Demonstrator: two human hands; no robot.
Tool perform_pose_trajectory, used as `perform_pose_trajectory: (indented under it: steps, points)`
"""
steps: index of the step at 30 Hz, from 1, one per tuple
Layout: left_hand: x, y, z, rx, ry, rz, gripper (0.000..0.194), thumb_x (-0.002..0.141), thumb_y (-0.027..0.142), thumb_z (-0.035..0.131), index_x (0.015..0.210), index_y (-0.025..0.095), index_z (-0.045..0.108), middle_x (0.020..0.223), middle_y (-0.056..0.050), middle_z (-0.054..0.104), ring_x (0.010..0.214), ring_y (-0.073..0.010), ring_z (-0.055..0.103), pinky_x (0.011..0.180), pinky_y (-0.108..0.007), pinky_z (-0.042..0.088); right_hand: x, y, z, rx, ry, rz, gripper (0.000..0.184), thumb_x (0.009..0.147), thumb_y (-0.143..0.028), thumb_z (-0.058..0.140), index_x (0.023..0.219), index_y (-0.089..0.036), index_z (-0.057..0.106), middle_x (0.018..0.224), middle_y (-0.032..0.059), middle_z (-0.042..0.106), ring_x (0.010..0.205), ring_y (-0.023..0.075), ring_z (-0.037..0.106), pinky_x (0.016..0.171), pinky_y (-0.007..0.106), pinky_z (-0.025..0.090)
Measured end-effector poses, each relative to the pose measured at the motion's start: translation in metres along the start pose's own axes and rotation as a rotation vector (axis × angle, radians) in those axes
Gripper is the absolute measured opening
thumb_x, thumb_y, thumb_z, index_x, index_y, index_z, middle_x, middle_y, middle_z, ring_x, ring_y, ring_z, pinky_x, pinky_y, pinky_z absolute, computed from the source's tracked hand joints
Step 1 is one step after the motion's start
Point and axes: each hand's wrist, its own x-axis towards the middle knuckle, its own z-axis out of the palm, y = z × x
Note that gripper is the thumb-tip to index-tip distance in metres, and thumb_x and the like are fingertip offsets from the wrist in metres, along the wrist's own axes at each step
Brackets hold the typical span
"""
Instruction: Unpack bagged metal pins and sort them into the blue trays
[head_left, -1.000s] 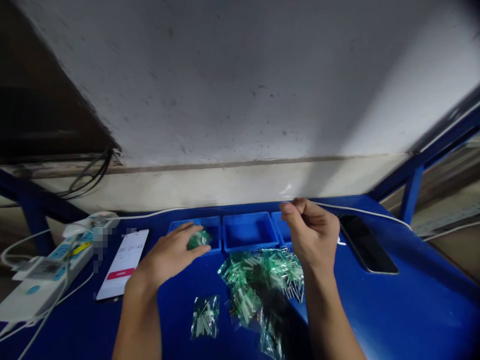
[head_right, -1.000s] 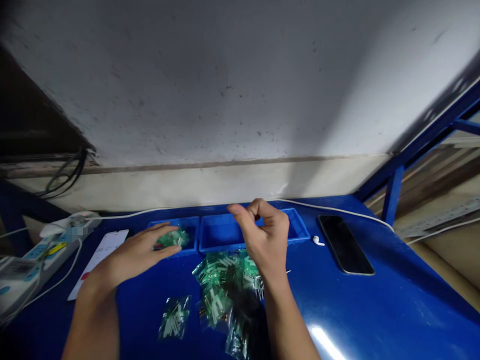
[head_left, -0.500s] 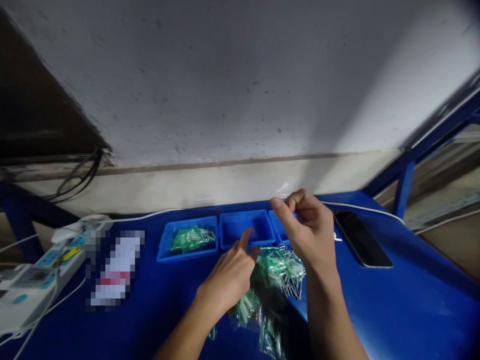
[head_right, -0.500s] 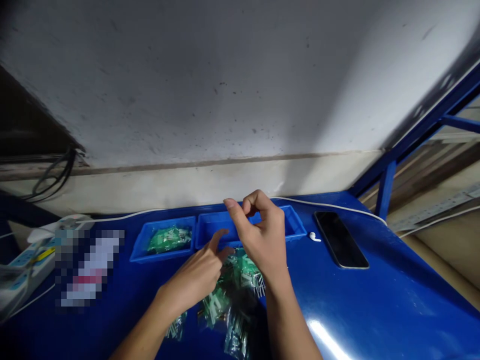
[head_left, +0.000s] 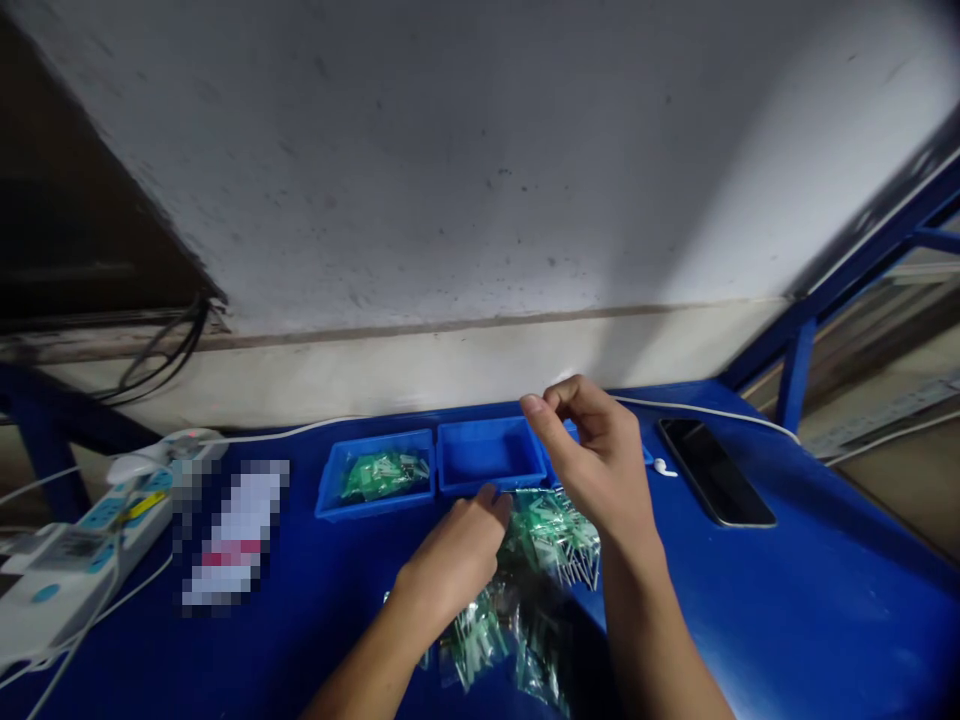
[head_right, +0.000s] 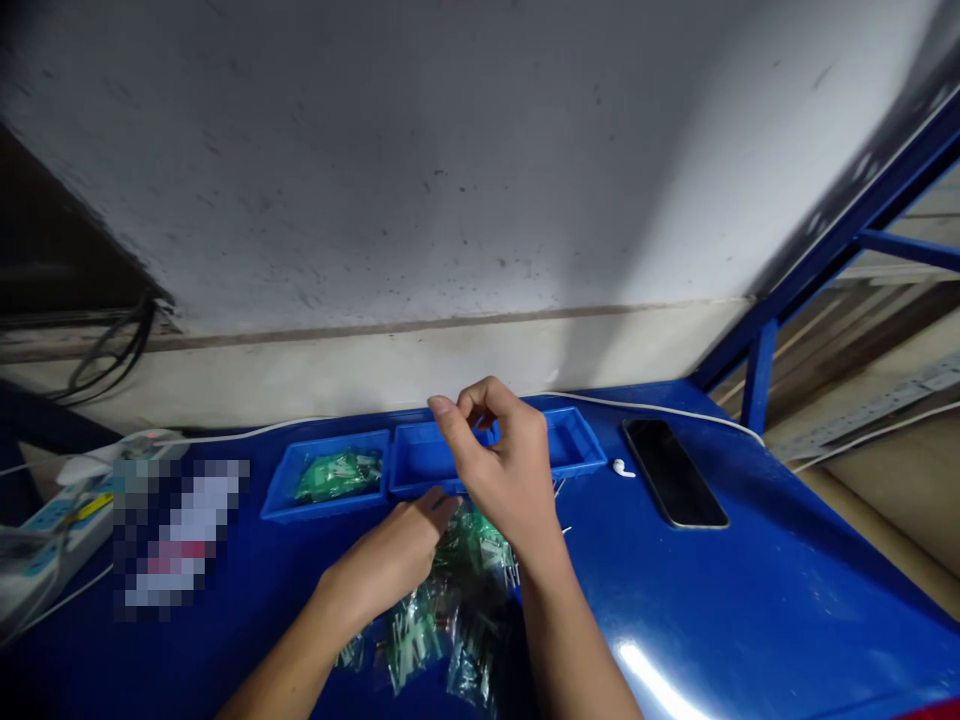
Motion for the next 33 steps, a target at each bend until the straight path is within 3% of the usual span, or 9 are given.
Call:
perform_pose_trajectory:
  steps: [7,13,15,17,20,22,27,30,33]
  points:
    - [-0.020,-0.018,-0.030,-0.110,0.078,-0.010,0.026,0.084,0.010,0.038,0.094,0.018,0.060,0.103,-0.009,0.059,0.092,-0.0210,0.059,0.084,-0.036,0.045,-0.003,-0.005,0.001,0.013,-0.048,0.019,0.019,0.083,-0.030,0.059,0.069,-0.019,0.053,0.060,-0.0044,0.049,0.058,0.0079,0.044,0.057,0.023,0.037]
    - [-0.063,-0.031,-0.071,-0.238,0.419,0.057,0.029,0.087,0.012,0.037,0.091,0.024,0.062,0.102,-0.002,0.054,0.085,-0.0125,0.056,0.074,-0.025,0.047,-0.012,-0.018,0.003,0.131,-0.062,0.033,0.013,0.084,-0.032,0.056,0.079,-0.020,0.056,0.067,-0.0021,0.054,0.063,0.0098,0.050,0.060,0.025,0.041]
    - [-0.073,-0.031,-0.078,-0.249,0.587,0.065,0.030,0.086,0.011,0.038,0.091,0.026,0.064,0.102,-0.001,0.054,0.083,-0.0118,0.056,0.067,-0.022,0.047,-0.013,-0.018,0.009,0.149,-0.186,0.104,0.015,0.083,-0.034,0.057,0.089,-0.020,0.058,0.071,-0.0010,0.056,0.065,0.0108,0.051,0.060,0.025,0.042]
    - [-0.080,-0.031,-0.082,-0.266,0.710,0.085,0.030,0.085,0.011,0.041,0.091,0.027,0.065,0.101,-0.001,0.055,0.084,-0.0123,0.056,0.065,-0.022,0.047,-0.012,-0.016,0.017,0.218,-0.385,0.211,0.029,0.081,-0.035,0.059,0.105,-0.020,0.055,0.076,0.0002,0.058,0.066,0.0117,0.053,0.059,0.026,0.043]
    - [-0.085,-0.030,-0.085,-0.315,0.754,0.148,0.028,0.086,0.012,0.042,0.092,0.027,0.065,0.100,-0.002,0.056,0.085,-0.0128,0.057,0.068,-0.023,0.048,-0.012,-0.013,0.027,0.401,-0.595,0.296,0.027,0.080,-0.034,0.058,0.103,-0.019,0.057,0.073,-0.0003,0.056,0.062,0.0105,0.050,0.056,0.025,0.042]
    - [-0.087,-0.029,-0.087,-0.359,0.753,0.192,0.026,0.087,0.013,0.043,0.092,0.026,0.065,0.102,-0.002,0.058,0.088,-0.0137,0.058,0.072,-0.025,0.048,-0.013,-0.011,0.030,0.499,-0.578,0.285,0.017,0.080,-0.033,0.059,0.089,-0.019,0.060,0.070,-0.0012,0.053,0.060,0.0094,0.048,0.055,0.024,0.041]
    - [-0.088,-0.033,-0.091,-0.517,0.797,0.152,0.018,0.088,0.025,0.048,0.093,0.025,0.066,0.109,-0.003,0.060,0.101,-0.0183,0.056,0.084,-0.029,0.047,-0.015,-0.009,0.025,0.499,-0.273,0.164,0.009,0.078,-0.025,0.064,0.085,-0.022,0.058,0.073,-0.0019,0.054,0.063,0.0099,0.050,0.057,0.024,0.043]
    - [-0.082,-0.039,-0.087,-0.734,0.811,0.046,0.038,0.093,0.041,0.036,0.088,0.021,0.067,0.090,-0.005,0.065,0.083,-0.0161,0.061,0.074,-0.028,0.050,-0.016,-0.013,0.021,0.412,-0.195,-0.073,0.007,0.078,-0.020,0.062,0.082,-0.023,0.059,0.085,0.0011,0.057,0.079,0.0145,0.056,0.067,0.029,0.047]
    - [-0.080,-0.039,-0.085,-0.956,0.826,0.002,0.059,0.092,0.053,0.022,0.086,0.017,0.068,0.073,-0.007,0.065,0.067,-0.0156,0.060,0.063,-0.028,0.051,-0.020,-0.019,0.020,0.263,-0.208,-0.315,0.008,0.077,-0.017,0.061,0.079,-0.024,0.062,0.100,0.0038,0.055,0.094,0.0194,0.055,0.075,0.034,0.048]
